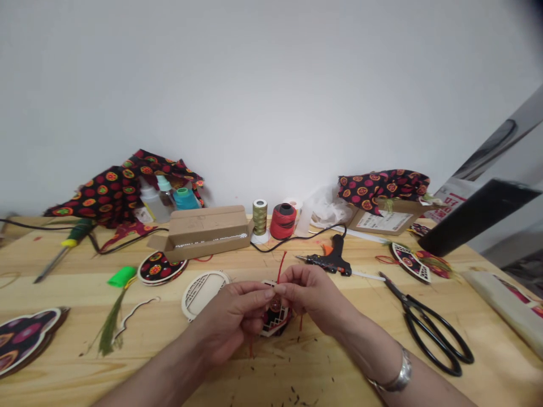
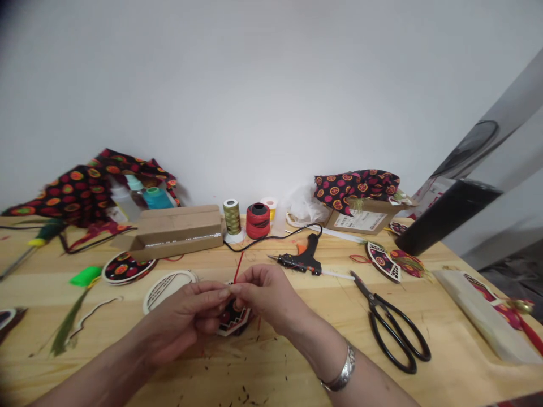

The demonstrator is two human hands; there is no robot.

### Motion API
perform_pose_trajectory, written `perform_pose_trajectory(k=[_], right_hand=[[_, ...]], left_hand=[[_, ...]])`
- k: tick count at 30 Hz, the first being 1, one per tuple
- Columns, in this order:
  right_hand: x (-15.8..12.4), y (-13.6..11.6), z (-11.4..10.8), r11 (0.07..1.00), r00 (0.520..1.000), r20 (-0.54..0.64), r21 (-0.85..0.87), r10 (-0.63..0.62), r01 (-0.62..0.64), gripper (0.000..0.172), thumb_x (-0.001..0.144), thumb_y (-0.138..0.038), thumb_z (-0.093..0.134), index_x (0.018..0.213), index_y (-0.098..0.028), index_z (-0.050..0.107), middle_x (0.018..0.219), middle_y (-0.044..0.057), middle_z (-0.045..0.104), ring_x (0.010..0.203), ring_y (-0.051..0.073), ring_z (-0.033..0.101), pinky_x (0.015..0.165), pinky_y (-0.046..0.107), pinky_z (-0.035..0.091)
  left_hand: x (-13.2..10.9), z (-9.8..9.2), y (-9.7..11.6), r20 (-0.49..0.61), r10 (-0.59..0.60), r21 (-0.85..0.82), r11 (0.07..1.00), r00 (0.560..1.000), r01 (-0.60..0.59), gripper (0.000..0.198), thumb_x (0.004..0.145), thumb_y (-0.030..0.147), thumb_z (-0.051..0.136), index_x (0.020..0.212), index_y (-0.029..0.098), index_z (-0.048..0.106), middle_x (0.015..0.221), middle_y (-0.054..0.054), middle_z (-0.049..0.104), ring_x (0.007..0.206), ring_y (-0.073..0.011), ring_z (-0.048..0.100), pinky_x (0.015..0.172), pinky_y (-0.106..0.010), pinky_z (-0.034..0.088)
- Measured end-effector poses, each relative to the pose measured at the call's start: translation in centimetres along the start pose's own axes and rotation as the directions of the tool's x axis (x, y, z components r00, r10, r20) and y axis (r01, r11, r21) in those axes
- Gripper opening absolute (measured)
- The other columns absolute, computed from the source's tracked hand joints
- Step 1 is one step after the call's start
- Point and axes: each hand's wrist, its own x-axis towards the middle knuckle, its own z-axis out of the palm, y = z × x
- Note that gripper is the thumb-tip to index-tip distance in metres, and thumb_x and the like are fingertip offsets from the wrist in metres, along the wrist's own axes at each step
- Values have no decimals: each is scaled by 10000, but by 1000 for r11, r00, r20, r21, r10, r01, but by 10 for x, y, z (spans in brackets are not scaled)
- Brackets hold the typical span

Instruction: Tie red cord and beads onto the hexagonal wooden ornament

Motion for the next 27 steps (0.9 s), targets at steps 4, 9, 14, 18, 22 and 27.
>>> perform_pose_trajectory(k=[4, 9, 14, 18, 22, 27], right_hand=[[0, 0, -2, 999, 999, 30, 37, 24, -25, 242, 606, -306, 708, 614, -126, 545, 448, -42, 540, 349, 28, 383, 356, 157, 229], [-1, 0, -2, 998, 998, 38, 46, 51, -53, 239, 602, -298, 712, 629, -125, 550, 450, -38, 551, 351, 31, 402, 353, 155, 216], [-1, 1, -1, 997, 998, 35, 39, 61, -62, 218, 621, -282, 699, 646, -122, 554, 461, -33, 554, 355, 27, 393, 354, 152, 202], [0, 1, -3, 998, 998, 56, 52, 34, -37, 223, 643, -300, 686, 647, -126, 545, 490, -24, 556, 376, 31, 397, 357, 153, 192], [0, -2, -4, 1000, 996, 94, 9, 10, -10, 242, 727, -354, 604, 661, -126, 555, 524, -18, 546, 371, 25, 345, 354, 162, 187], [0, -5, -7, 971, 995, 96, -235, -28, 50, 302, 794, -380, 510, 650, -123, 576, 444, -63, 390, 384, 36, 280, 364, 175, 179]], left_hand=[[1, 0, 1, -14, -4, 46, 999, 1000, 5, 141, 637, 218, 699, 676, 83, 691, 539, 1, 500, 471, -53, 338, 406, -173, 188], [0, 2, 0, -37, 12, 82, 997, 999, -9, 141, 626, 228, 700, 629, 88, 684, 482, 19, 480, 439, -42, 323, 394, -178, 172], [0, 2, 1, -65, 34, 125, 992, 997, -25, 131, 643, 216, 681, 620, 87, 677, 465, 25, 477, 401, -28, 285, 375, -180, 127], [1, 0, 1, -83, 47, 106, 994, 995, -38, 112, 644, 203, 676, 614, 95, 673, 459, 35, 465, 406, -30, 290, 373, -173, 127], [2, -3, 0, -115, 68, 80, 995, 991, -59, 94, 644, 202, 680, 625, 111, 665, 447, 51, 445, 400, -31, 280, 372, -173, 141], [4, -5, 0, -175, 88, 93, 993, 981, -73, 117, 634, 220, 690, 624, 111, 651, 412, 67, 409, 387, -32, 261, 372, -179, 147]])
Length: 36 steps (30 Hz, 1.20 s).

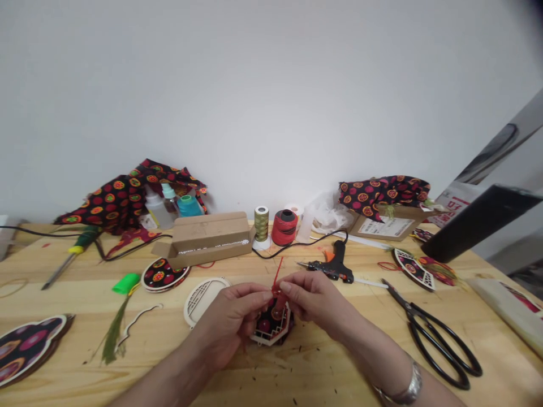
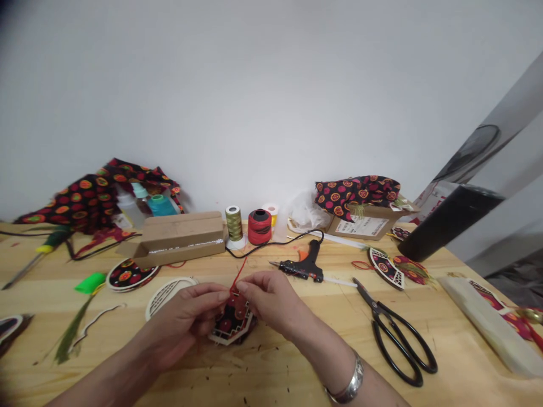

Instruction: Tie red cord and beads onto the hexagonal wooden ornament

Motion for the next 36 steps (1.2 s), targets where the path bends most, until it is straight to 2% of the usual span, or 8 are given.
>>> perform_pose_trajectory(k=[5, 9, 11, 15, 21, 30, 33, 36], right_hand=[[1, 0, -1, 970, 988, -59, -209, -140, 125, 363, 790, -381, 504, 548, -116, 559, 481, -46, 389, 458, 52, 321, 423, 183, 249], [1, 0, 3, 995, 997, -71, -102, 8, -15, 271, 720, -366, 584, 648, -110, 631, 503, -26, 498, 450, 67, 401, 426, 188, 307], [1, 1, 6, 996, 992, -96, -17, 82, -84, 255, 686, -360, 613, 617, -114, 611, 478, -32, 500, 408, 60, 397, 396, 185, 303], [1, 3, 9, 991, 987, -110, 75, 119, -111, 232, 655, -336, 638, 589, -122, 576, 467, -39, 507, 379, 48, 395, 373, 171, 304], [1, 4, 8, 995, 989, -121, 66, 89, -81, 228, 656, -326, 644, 584, -121, 577, 484, -30, 524, 403, 55, 432, 386, 169, 335], [0, 6, 8, 997, 993, -98, 53, 61, -56, 247, 654, -361, 646, 598, -124, 604, 518, -12, 564, 454, 82, 484, 454, 203, 389], [1, 5, 7, 999, 995, -95, -13, 28, -30, 230, 677, -352, 629, 651, -124, 629, 536, -10, 577, 474, 90, 502, 483, 212, 403], [0, -1, 6, 988, 985, -163, -152, -53, 28, 222, 713, -336, 597, 664, -123, 636, 553, -3, 590, 494, 94, 501, 484, 205, 392]], left_hand=[[1, -1, -1, -33, 38, 55, 998, 999, -36, 159, 643, 256, 684, 680, 102, 666, 437, 51, 461, 378, -27, 255, 370, -187, 132], [1, 1, -1, -45, 86, 77, 994, 995, -83, 149, 653, 261, 677, 653, 112, 666, 425, 52, 463, 371, -26, 259, 373, -188, 143], [1, 1, -1, -46, 88, 72, 994, 995, -84, 147, 653, 260, 676, 653, 114, 668, 425, 50, 467, 368, -26, 263, 372, -189, 146], [0, 2, -1, -28, 69, 33, 997, 997, -68, 157, 640, 263, 690, 660, 108, 673, 432, 52, 451, 380, -29, 264, 371, -187, 153], [0, 0, -4, 19, 30, 0, 1000, 999, -30, 180, 641, 271, 694, 672, 95, 678, 429, 69, 375, 395, -32, 229, 373, -190, 137], [2, 0, -4, 30, 11, -10, 1000, 1000, -11, 176, 640, 267, 698, 679, 97, 675, 422, 75, 357, 396, -34, 214, 378, -199, 119], [2, 0, -2, 0, 14, -23, 1000, 1000, -14, 172, 632, 261, 704, 680, 99, 669, 414, 74, 378, 390, -32, 224, 375, -193, 120], [2, -1, -2, -47, 31, -34, 999, 998, -33, 178, 631, 257, 705, 715, 104, 666, 440, 61, 433, 390, -29, 244, 372, -187, 117]])
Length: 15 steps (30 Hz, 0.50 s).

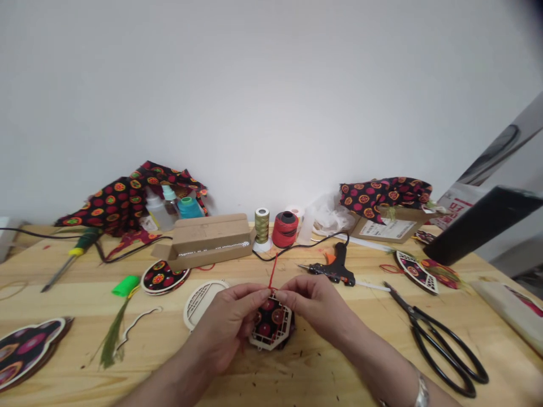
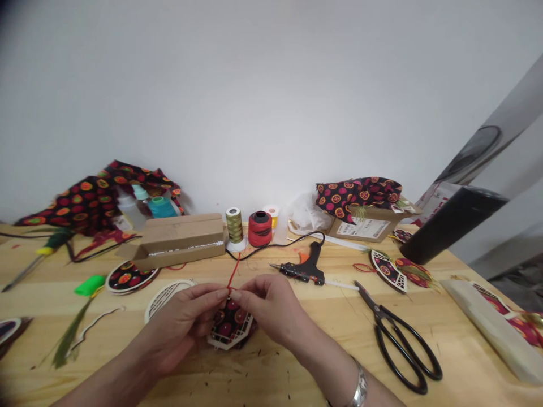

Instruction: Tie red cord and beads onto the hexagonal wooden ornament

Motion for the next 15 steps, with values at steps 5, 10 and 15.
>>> perform_pose_trajectory(k=[5, 10, 15], right_hand=[[-11, -4, 5, 937, 969, -122, -305, -216, 171, 232, 799, -290, 502, 668, -154, 635, 581, 3, 599, 533, 99, 494, 490, 195, 367], [-24, 4, 17, 645, 827, -45, -650, -561, 402, 139, 811, -199, 484, 755, -184, 610, 648, 9, 615, 573, 114, 522, 536, 223, 362], [-27, 16, 27, 108, 610, 316, -824, -727, 556, 158, 788, -92, 425, 762, -150, 570, 622, 48, 582, 565, 166, 513, 519, 283, 355]], left_hand=[[-1, 2, 2, -70, 13, -11, 1000, 997, -14, 158, 642, 244, 692, 705, 103, 657, 471, 39, 511, 367, -17, 241, 357, -174, 121], [-5, 7, 6, -67, 21, -39, 999, 998, -23, 134, 667, 242, 665, 667, 109, 649, 554, -11, 603, 397, -39, 401, 361, -152, 236], [-5, 6, 6, 6, -40, -138, 990, 999, 40, 94, 688, 211, 641, 690, 117, 638, 598, -23, 631, 420, -57, 471, 351, -139, 274]])
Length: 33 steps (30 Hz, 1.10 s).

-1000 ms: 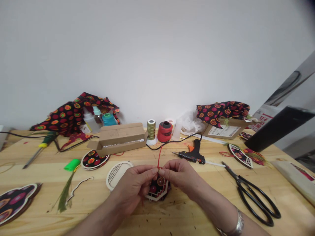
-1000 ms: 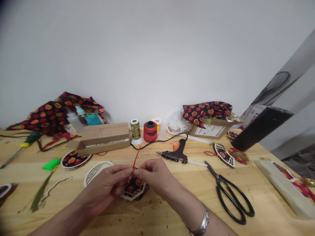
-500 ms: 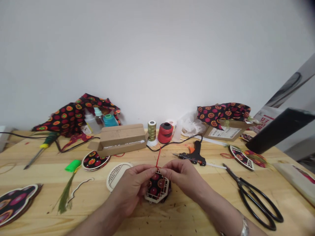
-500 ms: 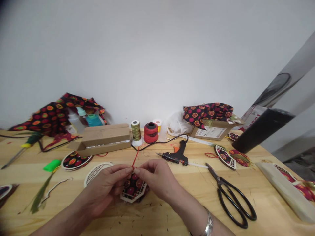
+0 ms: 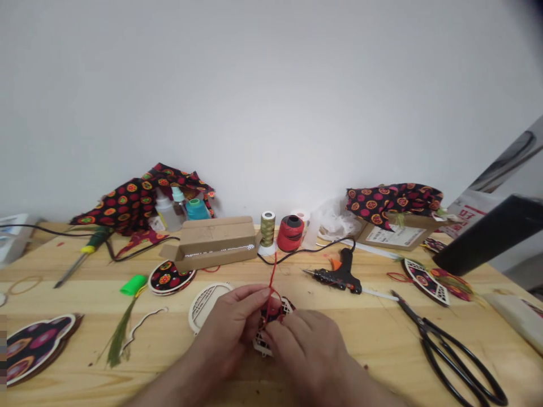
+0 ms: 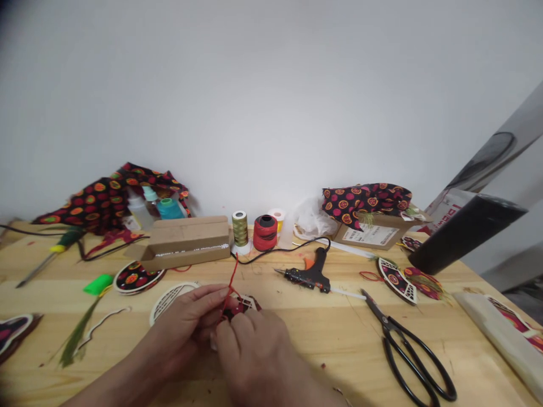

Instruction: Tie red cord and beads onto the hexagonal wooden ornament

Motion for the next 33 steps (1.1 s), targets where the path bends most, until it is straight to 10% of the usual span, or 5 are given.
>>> perform_pose_trajectory(k=[6, 9, 13, 18, 33], right_hand=[[3, 2, -5, 989, 991, 51, 80, -127, 123, 138, 781, -103, 443, 741, -139, 570, 640, 55, 566, 593, 171, 487, 528, 301, 378], [9, 12, -8, 889, 976, -56, 427, 211, -167, 117, 798, -168, 477, 812, -155, 592, 776, 69, 590, 748, 176, 517, 675, 320, 422], [16, 26, 0, 336, 707, 181, 782, 684, -525, 108, 758, -255, 569, 798, -160, 603, 796, 53, 612, 747, 162, 561, 686, 290, 450], [21, 24, 7, -262, 530, 585, 784, 614, -562, 258, 602, -334, 705, 729, -129, 612, 583, 9, 620, 524, 118, 546, 527, 237, 431], [22, 25, 2, -149, 511, 508, 795, 693, -588, 217, 656, -284, 602, 530, -149, 486, 401, -69, 411, 370, 47, 334, 369, 172, 254]], left_hand=[[1, 0, -1, 32, -35, -92, 995, 999, 37, 118, 669, 200, 660, 594, 137, 594, 446, 59, 498, 355, -31, 388, 335, -128, 258], [1, 2, -1, 4, 4, -92, 996, 1000, -3, 102, 635, 205, 689, 613, 147, 609, 417, 69, 476, 374, -55, 420, 359, -151, 320], [-1, 4, -3, -27, 14, 11, 1000, 1000, -14, 131, 611, 245, 708, 663, 136, 658, 372, 74, 452, 340, -63, 401, 350, -173, 336], [-3, 4, -5, -20, 43, 123, 992, 999, -40, 170, 623, 279, 699, 684, 120, 692, 402, 29, 532, 346, -70, 420, 340, -174, 306], [-3, 5, -10, 86, 36, 232, 971, 996, -55, 129, 698, 259, 644, 676, 146, 702, 443, 29, 568, 399, -69, 421, 419, -177, 338]])
